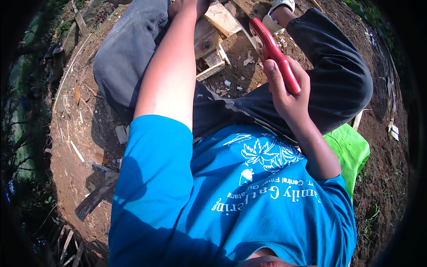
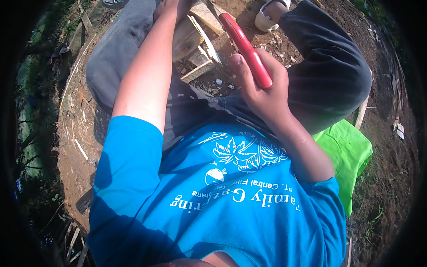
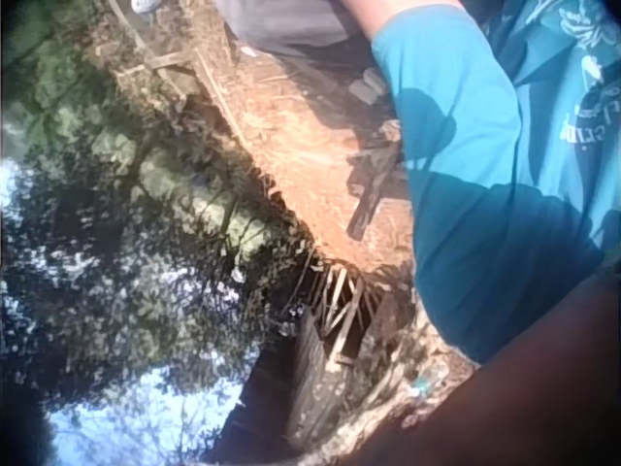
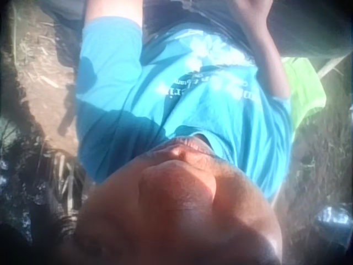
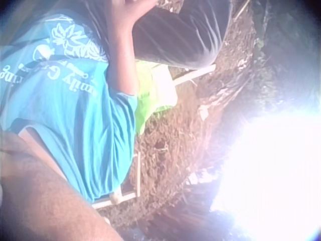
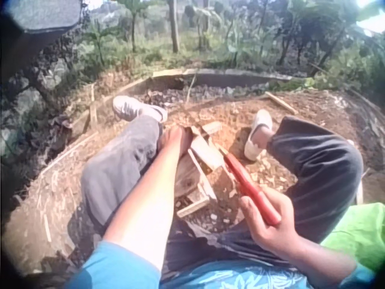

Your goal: The person saws several wooden boards with a hand saw and then aligns and handles the pieces while sitting on the ground.

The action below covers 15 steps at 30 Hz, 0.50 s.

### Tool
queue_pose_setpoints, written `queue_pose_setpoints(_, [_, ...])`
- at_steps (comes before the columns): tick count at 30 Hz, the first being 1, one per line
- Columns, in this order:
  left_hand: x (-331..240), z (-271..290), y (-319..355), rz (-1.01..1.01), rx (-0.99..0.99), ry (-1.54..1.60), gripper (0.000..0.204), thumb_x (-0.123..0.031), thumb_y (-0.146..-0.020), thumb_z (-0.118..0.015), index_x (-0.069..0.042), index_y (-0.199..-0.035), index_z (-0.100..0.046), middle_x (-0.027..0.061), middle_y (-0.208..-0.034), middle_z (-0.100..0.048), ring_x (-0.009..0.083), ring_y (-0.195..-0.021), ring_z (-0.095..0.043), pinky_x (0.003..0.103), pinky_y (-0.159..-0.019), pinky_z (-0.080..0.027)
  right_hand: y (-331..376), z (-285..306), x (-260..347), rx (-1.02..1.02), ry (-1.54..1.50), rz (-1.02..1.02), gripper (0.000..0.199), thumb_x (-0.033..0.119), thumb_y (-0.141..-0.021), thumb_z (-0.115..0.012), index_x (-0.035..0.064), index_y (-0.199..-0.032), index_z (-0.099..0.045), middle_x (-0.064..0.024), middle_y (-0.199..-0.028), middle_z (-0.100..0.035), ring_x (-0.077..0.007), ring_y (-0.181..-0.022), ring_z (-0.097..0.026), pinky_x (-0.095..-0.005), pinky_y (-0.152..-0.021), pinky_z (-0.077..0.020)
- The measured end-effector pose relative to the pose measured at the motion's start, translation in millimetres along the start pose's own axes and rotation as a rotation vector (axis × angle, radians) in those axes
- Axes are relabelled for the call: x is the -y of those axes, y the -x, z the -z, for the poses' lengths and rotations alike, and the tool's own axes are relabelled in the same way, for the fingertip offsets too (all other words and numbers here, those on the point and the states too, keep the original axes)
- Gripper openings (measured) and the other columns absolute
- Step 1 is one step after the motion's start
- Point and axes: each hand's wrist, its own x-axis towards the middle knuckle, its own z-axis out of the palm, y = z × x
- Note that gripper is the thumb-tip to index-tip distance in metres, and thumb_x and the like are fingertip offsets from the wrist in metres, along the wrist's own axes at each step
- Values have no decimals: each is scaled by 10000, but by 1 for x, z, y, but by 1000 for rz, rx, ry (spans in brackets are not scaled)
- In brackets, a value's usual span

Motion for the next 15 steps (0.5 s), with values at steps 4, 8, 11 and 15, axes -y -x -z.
queue_pose_setpoints(4, [8, -5, -5, -25, 17, 6, 392, -391, -959, -567, -127, -1163, -773, 206, -1229, -715, 394, -1193, -664, 493, -948, -543, 22, 7, 7, 10, 5, -48, 248, 248, -1019, -696, 3, -986, -680, 33, -667, -569, -25, -602, -502, -220, -535, -358])
queue_pose_setpoints(8, [6, -5, -1, 31, -23, 13, 385, -391, -951, -582, -132, -1157, -778, 201, -1220, -721, 392, -1178, -673, 485, -940, -549, 33, 15, 10, 11, 32, -75, 246, 242, -1018, -698, -2, -999, -676, 44, -672, -549, -21, -605, -479, -215, -538, -342])
queue_pose_setpoints(11, [-1, 0, 2, 39, -30, 2, 377, -384, -948, -589, -131, -1150, -781, 195, -1212, -726, 389, -1167, -679, 482, -931, -555, 34, 14, 9, -18, 21, -60, 245, 232, -1017, -699, -12, -1002, -677, 46, -682, -540, -19, -611, -467, -218, -539, -334])
queue_pose_setpoints(15, [7, -4, -7, -37, 9, -69, 369, -373, -948, -590, -113, -1119, -787, 193, -1198, -731, 384, -1144, -691, 478, -924, -559, 25, -4, 10, -50, 16, 27, 242, 225, -1015, -700, -15, -996, -676, 41, -690, -538, -22, -617, -467, -222, -543, -334])
